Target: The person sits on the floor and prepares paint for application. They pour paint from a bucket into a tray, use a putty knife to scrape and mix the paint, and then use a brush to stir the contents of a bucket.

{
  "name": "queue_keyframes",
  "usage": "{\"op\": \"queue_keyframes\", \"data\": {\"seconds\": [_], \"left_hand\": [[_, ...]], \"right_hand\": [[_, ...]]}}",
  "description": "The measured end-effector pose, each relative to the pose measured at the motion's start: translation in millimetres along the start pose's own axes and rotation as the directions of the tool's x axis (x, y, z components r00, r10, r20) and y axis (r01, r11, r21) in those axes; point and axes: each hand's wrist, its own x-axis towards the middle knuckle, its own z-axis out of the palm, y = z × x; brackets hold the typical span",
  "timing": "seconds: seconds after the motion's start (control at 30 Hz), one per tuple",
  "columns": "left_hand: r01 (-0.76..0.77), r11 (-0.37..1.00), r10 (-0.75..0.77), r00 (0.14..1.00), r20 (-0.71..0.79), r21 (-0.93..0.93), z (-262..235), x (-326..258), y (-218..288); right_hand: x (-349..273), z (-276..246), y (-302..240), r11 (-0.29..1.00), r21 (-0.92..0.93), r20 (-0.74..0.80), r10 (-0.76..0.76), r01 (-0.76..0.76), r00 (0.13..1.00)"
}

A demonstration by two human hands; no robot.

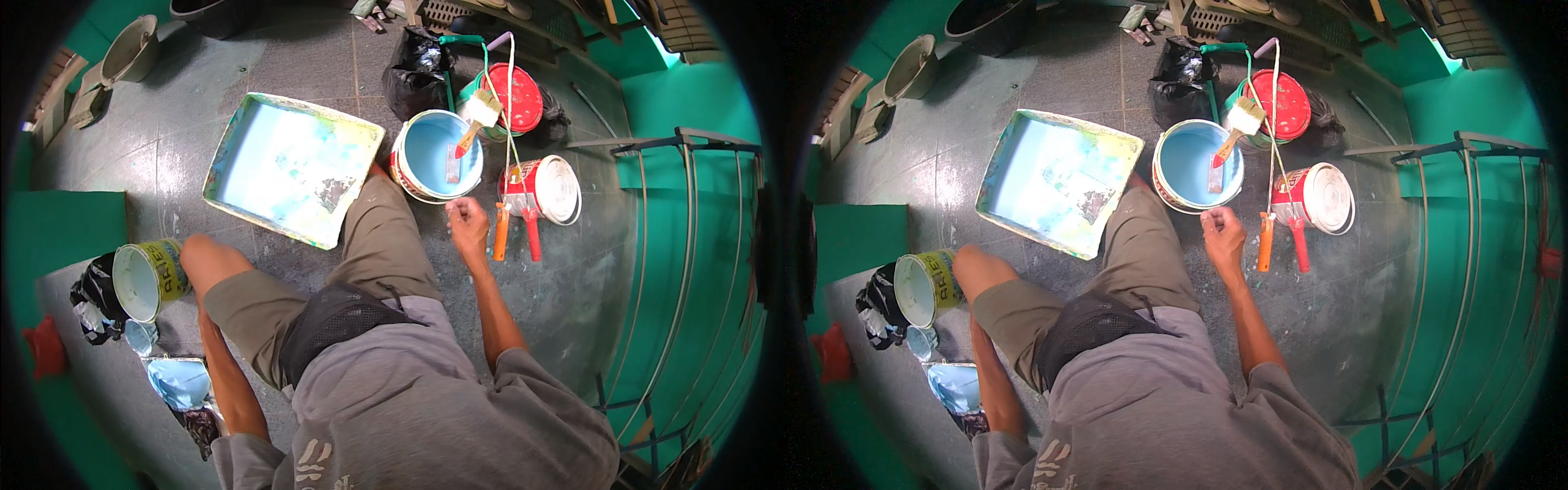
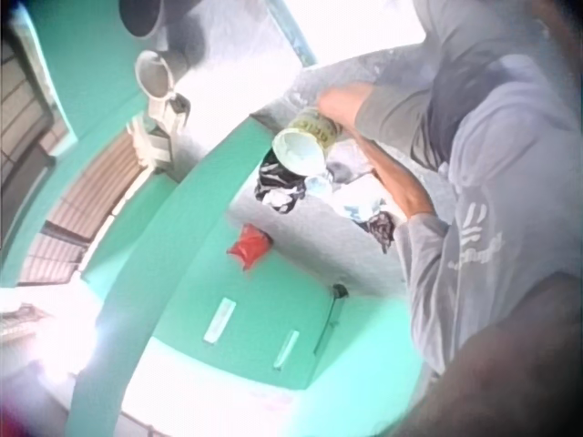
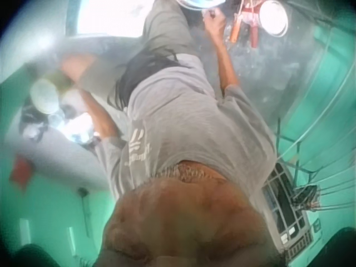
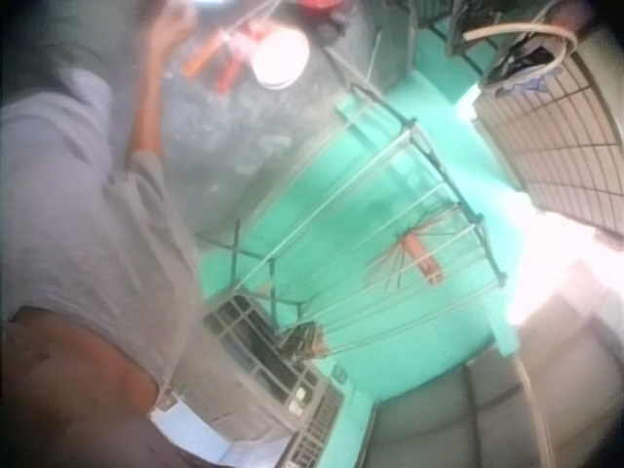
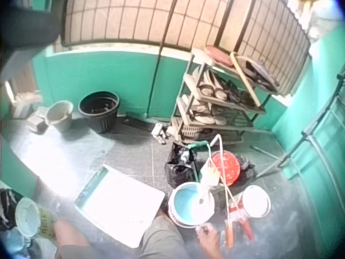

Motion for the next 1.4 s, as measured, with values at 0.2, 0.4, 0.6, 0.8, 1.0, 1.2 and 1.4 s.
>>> {"op": "queue_keyframes", "data": {"seconds": [0.2, 0.4, 0.6, 0.8, 1.0, 1.2, 1.4], "left_hand": [[0.157, 0.984, -0.162, 0.985, 0.064, 0.081, -49.3, 10.8, 6.6], [-0.562, 0.518, 0.642, 0.753, 0.141, 0.645, 40.2, -39.0, 44.6], [-0.384, 0.876, 0.298, 0.907, 0.296, 0.293, 118.8, -44.8, 27.1], [0.313, 0.899, -0.354, 0.931, 0.090, 0.306, 172.4, -26.3, -42.8], [0.402, 0.862, -0.468, 0.864, 0.183, 0.309, 179.5, -23.4, -80.2], [0.423, 0.895, -0.447, 0.841, 0.304, 0.144, 168.1, -4.0, -83.0], [0.435, 0.893, -0.448, 0.836, 0.317, 0.116, 168.3, -1.3, -87.0]], "right_hand": [[57.8, -23.5, -13.7, 1.000, 0.030, -0.152, 0.000, 0.005, 0.988], [102.3, -29.7, -9.1, 0.984, -0.166, -0.131, -0.086, 0.064, 0.988], [109.3, -24.0, -39.6, 0.918, -0.390, -0.077, -0.107, 0.069, 0.991], [122.9, -1.8, -21.5, 0.878, -0.476, -0.129, -0.138, 0.061, 0.982], [126.1, -21.8, -22.9, 0.883, -0.469, -0.047, -0.045, 0.018, 0.998], [123.1, -57.2, -11.5, 0.830, -0.557, -0.161, -0.077, -0.027, 0.984], [133.2, -66.0, 17.4, 0.986, -0.069, -0.053, 0.146, -0.150, 0.988]]}}
